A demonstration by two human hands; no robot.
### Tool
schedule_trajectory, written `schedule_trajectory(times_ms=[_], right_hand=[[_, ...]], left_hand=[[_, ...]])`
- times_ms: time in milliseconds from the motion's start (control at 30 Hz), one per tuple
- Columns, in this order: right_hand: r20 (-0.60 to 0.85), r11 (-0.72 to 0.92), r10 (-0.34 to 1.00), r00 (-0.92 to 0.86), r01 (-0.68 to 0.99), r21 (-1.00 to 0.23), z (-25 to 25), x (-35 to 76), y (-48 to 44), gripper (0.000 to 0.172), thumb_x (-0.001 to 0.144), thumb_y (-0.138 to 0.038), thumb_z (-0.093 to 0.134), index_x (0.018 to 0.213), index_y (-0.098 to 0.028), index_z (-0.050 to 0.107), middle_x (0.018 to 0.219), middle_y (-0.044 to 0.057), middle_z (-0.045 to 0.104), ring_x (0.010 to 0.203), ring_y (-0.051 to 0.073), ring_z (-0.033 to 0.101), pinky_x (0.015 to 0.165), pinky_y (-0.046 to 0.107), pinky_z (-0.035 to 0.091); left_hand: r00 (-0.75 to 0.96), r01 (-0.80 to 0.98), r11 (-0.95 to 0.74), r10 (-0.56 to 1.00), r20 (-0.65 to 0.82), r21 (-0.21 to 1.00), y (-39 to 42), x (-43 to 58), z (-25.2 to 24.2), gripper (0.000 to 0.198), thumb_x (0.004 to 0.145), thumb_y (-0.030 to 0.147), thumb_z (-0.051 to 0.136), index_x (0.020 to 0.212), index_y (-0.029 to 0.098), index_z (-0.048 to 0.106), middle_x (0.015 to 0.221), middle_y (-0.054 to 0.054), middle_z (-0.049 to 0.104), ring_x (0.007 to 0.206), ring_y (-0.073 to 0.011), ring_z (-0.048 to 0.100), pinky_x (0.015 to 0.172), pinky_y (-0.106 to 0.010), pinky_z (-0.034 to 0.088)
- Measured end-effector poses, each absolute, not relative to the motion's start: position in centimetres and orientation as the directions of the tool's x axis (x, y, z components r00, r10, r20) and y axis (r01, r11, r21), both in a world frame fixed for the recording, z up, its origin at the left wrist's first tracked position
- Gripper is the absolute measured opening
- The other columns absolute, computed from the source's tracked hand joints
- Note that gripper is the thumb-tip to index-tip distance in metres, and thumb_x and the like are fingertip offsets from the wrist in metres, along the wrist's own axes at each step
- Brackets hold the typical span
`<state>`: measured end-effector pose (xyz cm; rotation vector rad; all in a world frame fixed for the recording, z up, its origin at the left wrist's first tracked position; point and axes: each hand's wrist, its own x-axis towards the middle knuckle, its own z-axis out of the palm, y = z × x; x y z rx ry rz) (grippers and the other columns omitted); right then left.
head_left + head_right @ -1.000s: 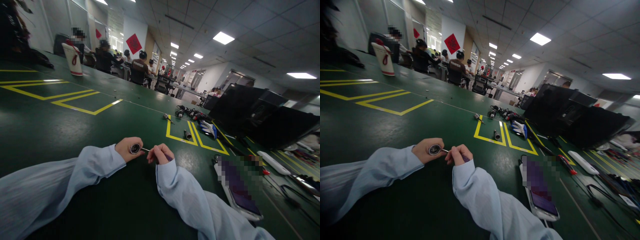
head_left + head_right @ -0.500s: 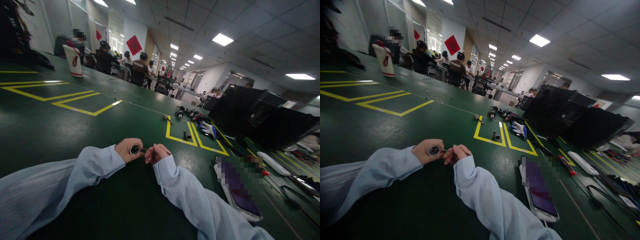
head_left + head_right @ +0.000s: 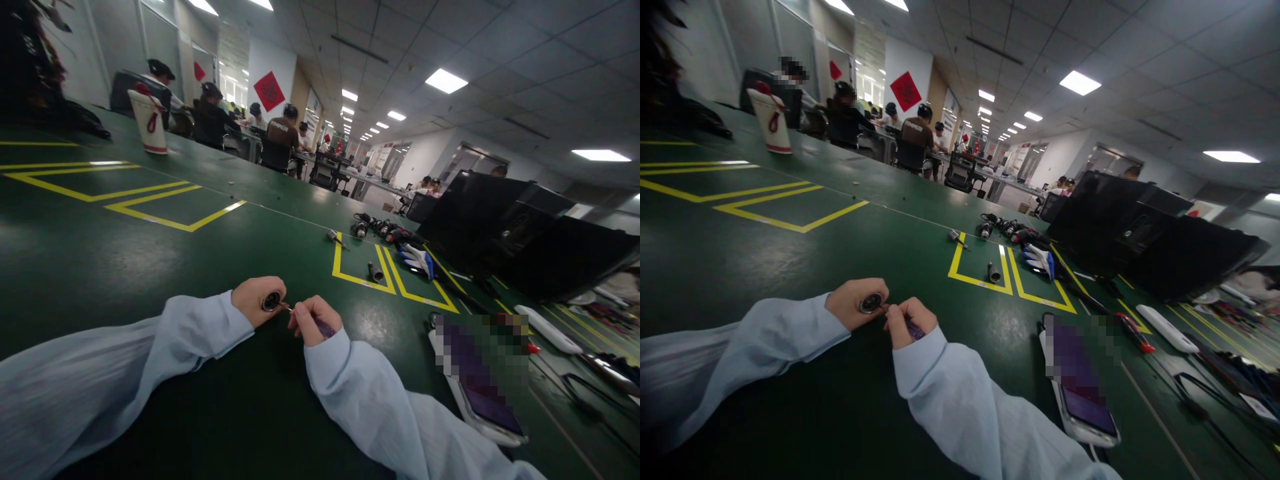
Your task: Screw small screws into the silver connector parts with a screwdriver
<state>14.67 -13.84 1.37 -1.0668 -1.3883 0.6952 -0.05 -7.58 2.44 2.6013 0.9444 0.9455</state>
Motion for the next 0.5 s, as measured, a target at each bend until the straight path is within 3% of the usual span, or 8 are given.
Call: schedule_trajectory(times_ms=[100, 367, 500], right_hand=[[0.484, 0.447, 0.871, 0.085, 0.271, -0.853, 1.36, 14.47, -14.01, 0.029, 0.078, -0.035, 0.049, 0.055, -0.017, 0.051, 0.05, -0.002, 0.054, 0.042, 0.007, 0.045, 0.045, 0.021, 0.037], [0.616, 0.586, 0.786, -0.052, 0.377, -0.717, 1.38, 14.38, -14.53, 0.026, 0.08, -0.031, 0.044, 0.061, -0.018, 0.055, 0.056, 0.0, 0.054, 0.052, 0.01, 0.05, 0.055, 0.023, 0.041], [0.608, 0.571, 0.794, -0.02, 0.367, -0.734, 1.42, 14.73, -14.39, 0.027, 0.08, -0.033, 0.046, 0.059, -0.017, 0.054, 0.054, 0.0, 0.054, 0.047, 0.009, 0.049, 0.051, 0.023, 0.04]], left_hand=[[0.601, 0.486, -0.784, 0.621, 0.504, 0.386, -7.67, -0.02, 2.48, 0.013, 0.073, 0.025, 0.046, 0.063, 0.017, 0.046, 0.06, 0.001, 0.048, 0.055, -0.0107, 0.046, 0.053, -0.021, 0.036], [0.521, 0.491, -0.717, 0.697, 0.493, 0.495, -7.91, 0.08, 2.96, 0.02, 0.072, 0.032, 0.049, 0.059, 0.017, 0.045, 0.056, 0.002, 0.046, 0.053, -0.0101, 0.044, 0.05, -0.021, 0.033], [0.546, 0.476, -0.702, 0.708, 0.449, 0.529, -7.99, 0.14, 2.98, 0.017, 0.069, 0.03, 0.05, 0.06, 0.016, 0.045, 0.056, 0.002, 0.047, 0.053, -0.0101, 0.044, 0.05, -0.021, 0.034]])
